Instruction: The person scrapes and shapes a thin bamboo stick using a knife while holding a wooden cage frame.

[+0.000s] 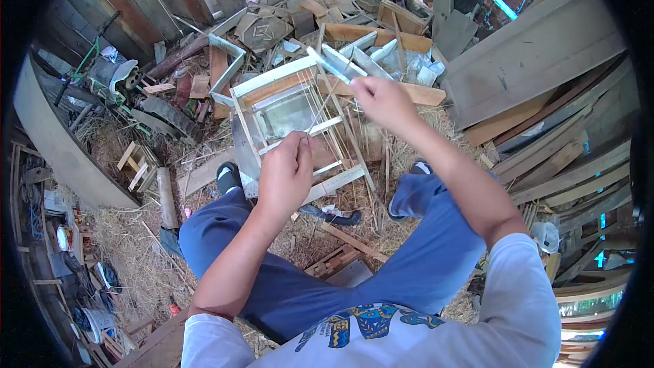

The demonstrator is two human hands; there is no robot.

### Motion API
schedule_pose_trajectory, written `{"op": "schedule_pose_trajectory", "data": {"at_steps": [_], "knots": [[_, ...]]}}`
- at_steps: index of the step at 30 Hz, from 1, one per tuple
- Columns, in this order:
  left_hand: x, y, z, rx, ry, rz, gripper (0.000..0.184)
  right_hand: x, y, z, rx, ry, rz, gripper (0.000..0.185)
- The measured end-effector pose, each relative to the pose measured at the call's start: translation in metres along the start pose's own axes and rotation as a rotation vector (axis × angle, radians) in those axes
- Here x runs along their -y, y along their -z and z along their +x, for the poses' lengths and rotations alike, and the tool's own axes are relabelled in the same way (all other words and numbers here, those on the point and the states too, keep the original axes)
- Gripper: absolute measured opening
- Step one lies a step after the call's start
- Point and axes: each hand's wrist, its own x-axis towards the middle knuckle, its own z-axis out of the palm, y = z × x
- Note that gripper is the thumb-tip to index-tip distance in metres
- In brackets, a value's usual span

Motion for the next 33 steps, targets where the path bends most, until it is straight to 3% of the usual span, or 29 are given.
{"op": "schedule_pose_trajectory", "data": {"at_steps": [2, 5, 6, 8, 10, 13, 16, 18, 20, 21, 22, 24, 26, 29, 33], "knots": [[-0.006, 0.003, 0.000, 0.034, 0.030, 0.000, 0.014, -0.004, -0.004, -0.007, -0.073, 0.025, -0.092, 0.035], [0.013, -0.007, 0.001, -0.065, -0.127, 0.019, 0.011, 0.018, -0.013, -0.036, 0.115, 0.198, -0.095, 0.041], [0.011, -0.006, 0.001, -0.056, -0.126, 0.023, 0.011, 0.018, -0.008, -0.029, 0.114, 0.190, -0.088, 0.041], [0.005, -0.004, 0.001, -0.056, -0.131, 0.094, 0.010, 0.008, 0.008, -0.003, 0.080, -0.076, -0.049, 0.040], [0.006, -0.004, 0.000, -0.068, -0.145, 0.098, 0.009, -0.003, -0.001, -0.007, -0.050, 0.023, -0.075, 0.041], [0.009, -0.007, 0.002, -0.100, -0.159, 0.110, 0.007, 0.007, -0.018, -0.032, 0.103, 0.156, -0.005, 0.043], [0.006, -0.004, 0.000, -0.086, -0.164, 0.149, 0.008, -0.002, 0.002, 0.000, 0.017, -0.034, -0.041, 0.041], [0.004, -0.004, 0.001, -0.095, -0.173, 0.170, 0.008, -0.001, 0.003, -0.005, -0.008, -0.020, -0.069, 0.040], [0.006, -0.003, 0.000, -0.096, -0.168, 0.128, 0.008, 0.010, -0.011, -0.029, 0.148, 0.083, -0.070, 0.041], [0.006, -0.002, 0.002, -0.099, -0.168, 0.131, 0.008, 0.012, -0.018, -0.035, 0.100, 0.201, 0.025, 0.042], [0.005, -0.003, 0.003, -0.087, -0.140, 0.145, 0.008, 0.010, -0.016, -0.029, 0.101, 0.197, 0.032, 0.042], [0.005, -0.004, 0.000, -0.064, -0.111, 0.159, 0.009, 0.005, 0.001, -0.007, 0.098, -0.053, 0.077, 0.040], [0.005, -0.005, 0.001, -0.103, -0.171, 0.133, 0.009, 0.008, 0.004, -0.010, 0.032, -0.030, 0.028, 0.038], [0.012, -0.008, 0.001, -0.098, -0.199, 0.090, 0.011, 0.014, -0.026, -0.041, 0.122, 0.168, 0.008, 0.038], [0.007, -0.008, 0.000, -0.060, -0.097, 0.131, 0.010, 0.005, -0.008, -0.009, 0.097, -0.051, 0.038, 0.038]]}}
